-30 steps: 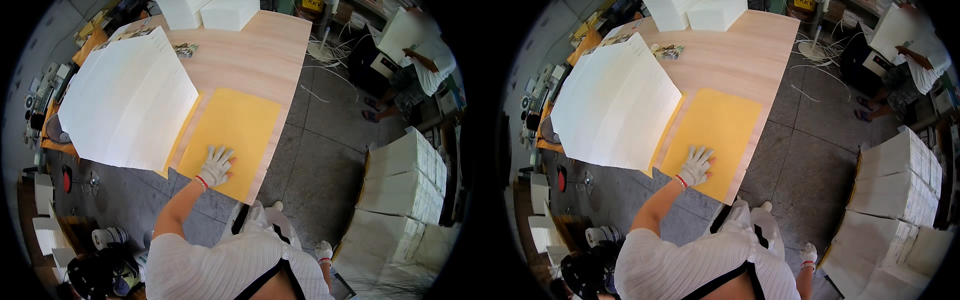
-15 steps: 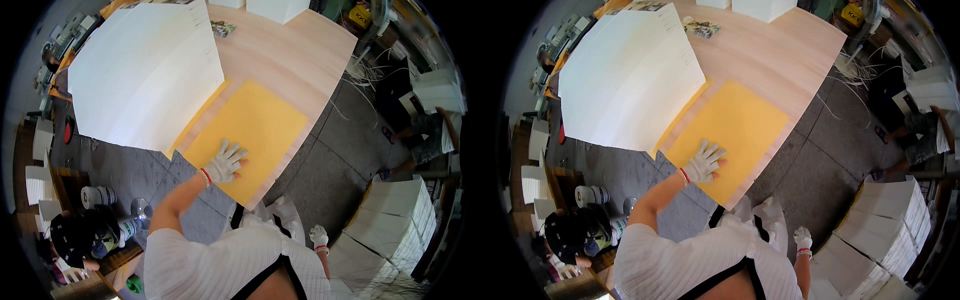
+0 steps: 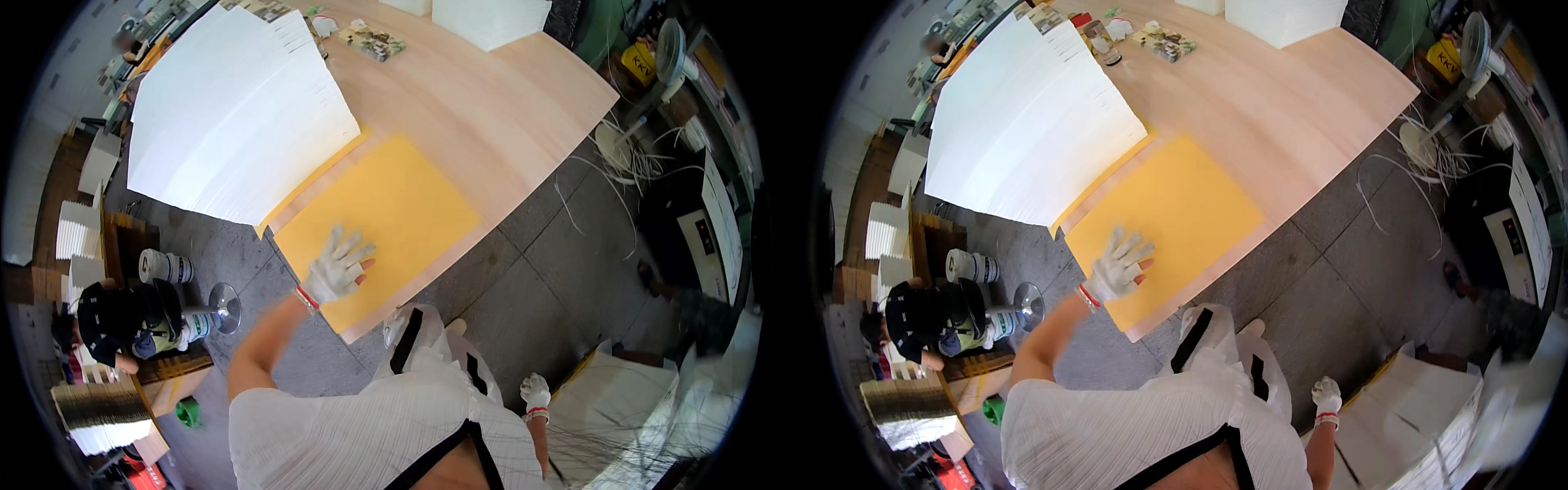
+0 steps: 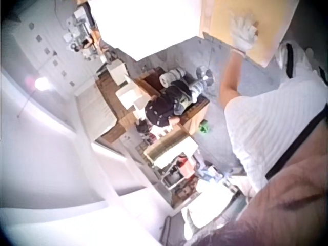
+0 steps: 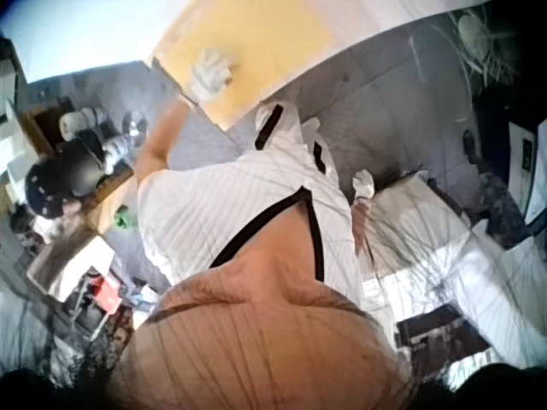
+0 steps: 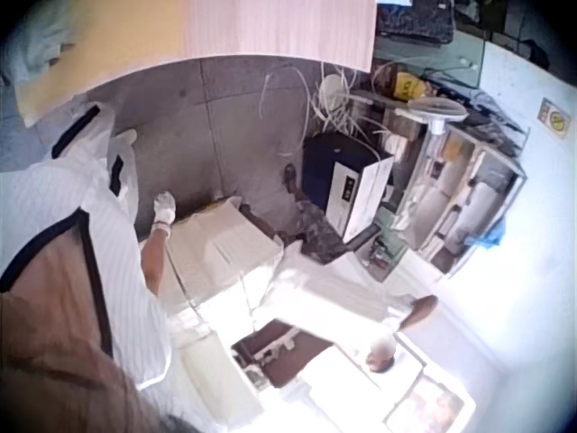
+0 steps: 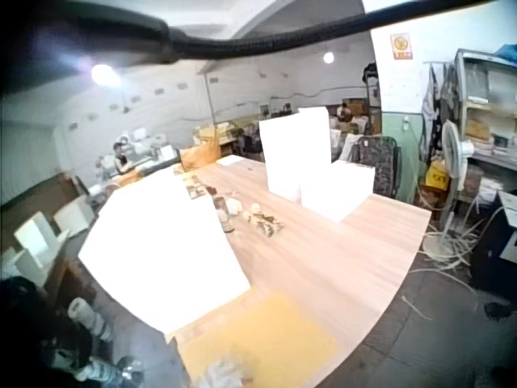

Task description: The person picks up paper box flats from a pile and stacks them on top of a yellow base sheet, repeating the process for multiple stacks.

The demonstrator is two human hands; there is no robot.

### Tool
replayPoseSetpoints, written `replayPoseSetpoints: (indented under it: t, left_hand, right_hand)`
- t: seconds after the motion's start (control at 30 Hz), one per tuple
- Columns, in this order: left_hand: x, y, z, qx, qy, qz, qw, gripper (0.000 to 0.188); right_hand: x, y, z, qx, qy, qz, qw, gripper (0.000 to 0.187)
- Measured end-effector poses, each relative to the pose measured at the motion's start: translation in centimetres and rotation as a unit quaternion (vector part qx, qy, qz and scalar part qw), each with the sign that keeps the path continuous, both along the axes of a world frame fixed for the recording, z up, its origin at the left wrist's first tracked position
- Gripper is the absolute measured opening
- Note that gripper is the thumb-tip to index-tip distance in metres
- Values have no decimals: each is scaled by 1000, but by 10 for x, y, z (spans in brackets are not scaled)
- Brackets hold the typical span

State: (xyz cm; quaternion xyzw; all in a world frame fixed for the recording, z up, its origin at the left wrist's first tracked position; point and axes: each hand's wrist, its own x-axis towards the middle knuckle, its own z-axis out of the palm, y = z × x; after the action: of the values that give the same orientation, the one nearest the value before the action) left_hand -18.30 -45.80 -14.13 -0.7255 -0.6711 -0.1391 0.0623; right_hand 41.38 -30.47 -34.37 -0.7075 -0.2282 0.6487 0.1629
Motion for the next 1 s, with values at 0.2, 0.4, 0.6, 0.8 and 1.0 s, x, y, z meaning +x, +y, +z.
replayPoseSetpoints:
  t: [0.2,0.4,0.6,0.8,1.0]
  left_hand:
    - [111,45,6,113,-182,139,967,29]
    - [135,99,8,64,-262,224,937,22]
    - [95,197,11,129,-284,281,908,21]
    - [40,287,-1,189,-415,321,830,21]
    - [-17,360,28,224,-428,378,790,21]
  right_hand:
    - [-68,150,50,29,-39,46,998,26]
    - [-177,333,120,205,154,70,964,27]
    - [-297,479,203,263,218,147,928,30]
    - [-382,602,228,294,188,246,904,36]
    - [-469,710,207,283,202,285,893,45]
